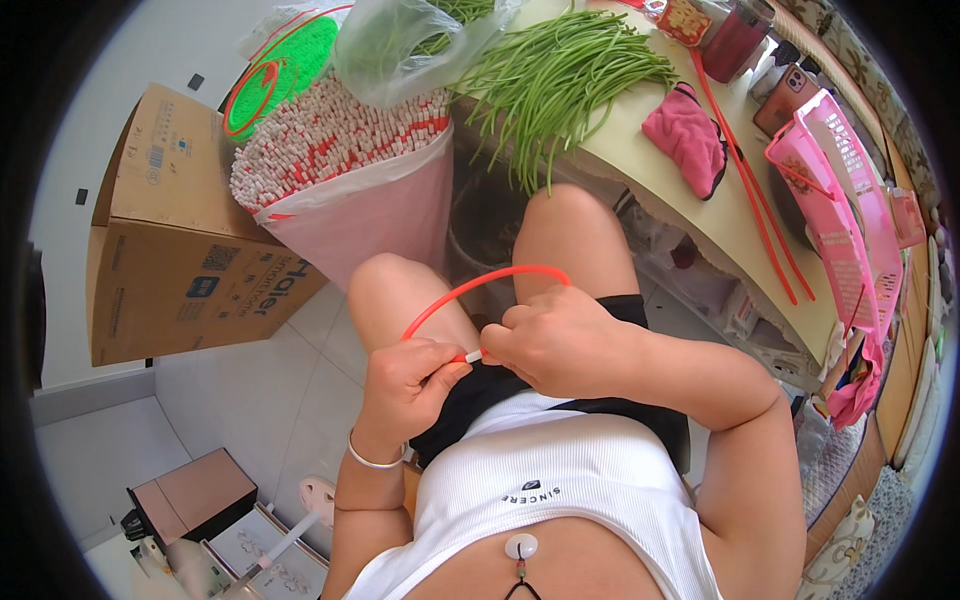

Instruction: The person connects red flexible tubes to small white plastic fittings by hand, repeated multiple times while seated at a low table.

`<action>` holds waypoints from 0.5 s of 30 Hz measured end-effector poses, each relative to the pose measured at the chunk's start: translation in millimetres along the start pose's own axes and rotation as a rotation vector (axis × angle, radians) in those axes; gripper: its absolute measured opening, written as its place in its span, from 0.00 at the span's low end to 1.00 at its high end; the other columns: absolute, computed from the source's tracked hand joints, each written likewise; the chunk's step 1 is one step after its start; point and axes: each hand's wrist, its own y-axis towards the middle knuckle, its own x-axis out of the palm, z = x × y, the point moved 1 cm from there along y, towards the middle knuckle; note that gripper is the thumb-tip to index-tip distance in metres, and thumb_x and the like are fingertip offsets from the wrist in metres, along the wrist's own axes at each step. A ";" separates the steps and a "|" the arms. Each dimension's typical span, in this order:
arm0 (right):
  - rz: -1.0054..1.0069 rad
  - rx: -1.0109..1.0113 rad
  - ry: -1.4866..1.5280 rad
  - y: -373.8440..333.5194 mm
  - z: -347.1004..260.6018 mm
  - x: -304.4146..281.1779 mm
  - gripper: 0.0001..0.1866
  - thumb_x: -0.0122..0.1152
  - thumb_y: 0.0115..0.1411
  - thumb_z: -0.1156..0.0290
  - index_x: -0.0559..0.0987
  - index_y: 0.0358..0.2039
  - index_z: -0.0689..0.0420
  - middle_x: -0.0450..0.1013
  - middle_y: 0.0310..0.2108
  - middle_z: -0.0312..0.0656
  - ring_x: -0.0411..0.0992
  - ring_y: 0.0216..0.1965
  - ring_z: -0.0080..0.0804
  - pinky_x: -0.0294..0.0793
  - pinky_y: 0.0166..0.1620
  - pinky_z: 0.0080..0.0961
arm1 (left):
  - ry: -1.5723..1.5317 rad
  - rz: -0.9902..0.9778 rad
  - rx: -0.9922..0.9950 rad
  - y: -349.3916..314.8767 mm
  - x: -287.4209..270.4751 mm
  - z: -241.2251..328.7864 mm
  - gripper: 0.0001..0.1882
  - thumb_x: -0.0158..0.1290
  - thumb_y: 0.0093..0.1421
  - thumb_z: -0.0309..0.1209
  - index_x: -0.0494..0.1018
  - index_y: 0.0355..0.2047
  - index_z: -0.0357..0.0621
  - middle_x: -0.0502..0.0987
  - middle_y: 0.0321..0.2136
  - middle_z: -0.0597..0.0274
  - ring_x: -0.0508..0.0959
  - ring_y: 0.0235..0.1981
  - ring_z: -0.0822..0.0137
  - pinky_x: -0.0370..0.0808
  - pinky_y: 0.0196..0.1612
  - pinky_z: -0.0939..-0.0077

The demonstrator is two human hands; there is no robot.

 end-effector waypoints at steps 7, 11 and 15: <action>-0.041 -0.037 0.081 -2.5 7.9 5.5 0.06 0.63 0.57 0.68 0.77 0.30 0.55 0.71 0.18 0.38 0.74 0.20 0.40 0.71 0.25 0.37 | 0.093 -0.016 0.102 -1.8 7.3 -7.3 0.04 0.60 0.55 0.22 0.77 0.29 0.35 0.73 0.18 0.53 0.72 0.19 0.58 0.69 0.24 0.69; -0.045 -0.050 0.103 -1.5 7.8 3.9 0.05 0.64 0.55 0.69 0.77 0.29 0.54 0.72 0.17 0.38 0.73 0.20 0.40 0.71 0.24 0.38 | -0.015 -0.033 0.107 -1.4 7.0 -8.2 0.04 0.60 0.55 0.22 0.76 0.29 0.35 0.74 0.19 0.52 0.73 0.19 0.55 0.70 0.25 0.68; -0.045 -0.061 0.091 0.4 8.6 8.2 0.07 0.64 0.56 0.67 0.76 0.29 0.55 0.72 0.17 0.38 0.74 0.20 0.40 0.70 0.24 0.37 | 0.059 -0.028 0.090 -2.3 9.7 -6.7 0.04 0.60 0.55 0.22 0.76 0.29 0.35 0.74 0.20 0.52 0.73 0.20 0.54 0.70 0.25 0.68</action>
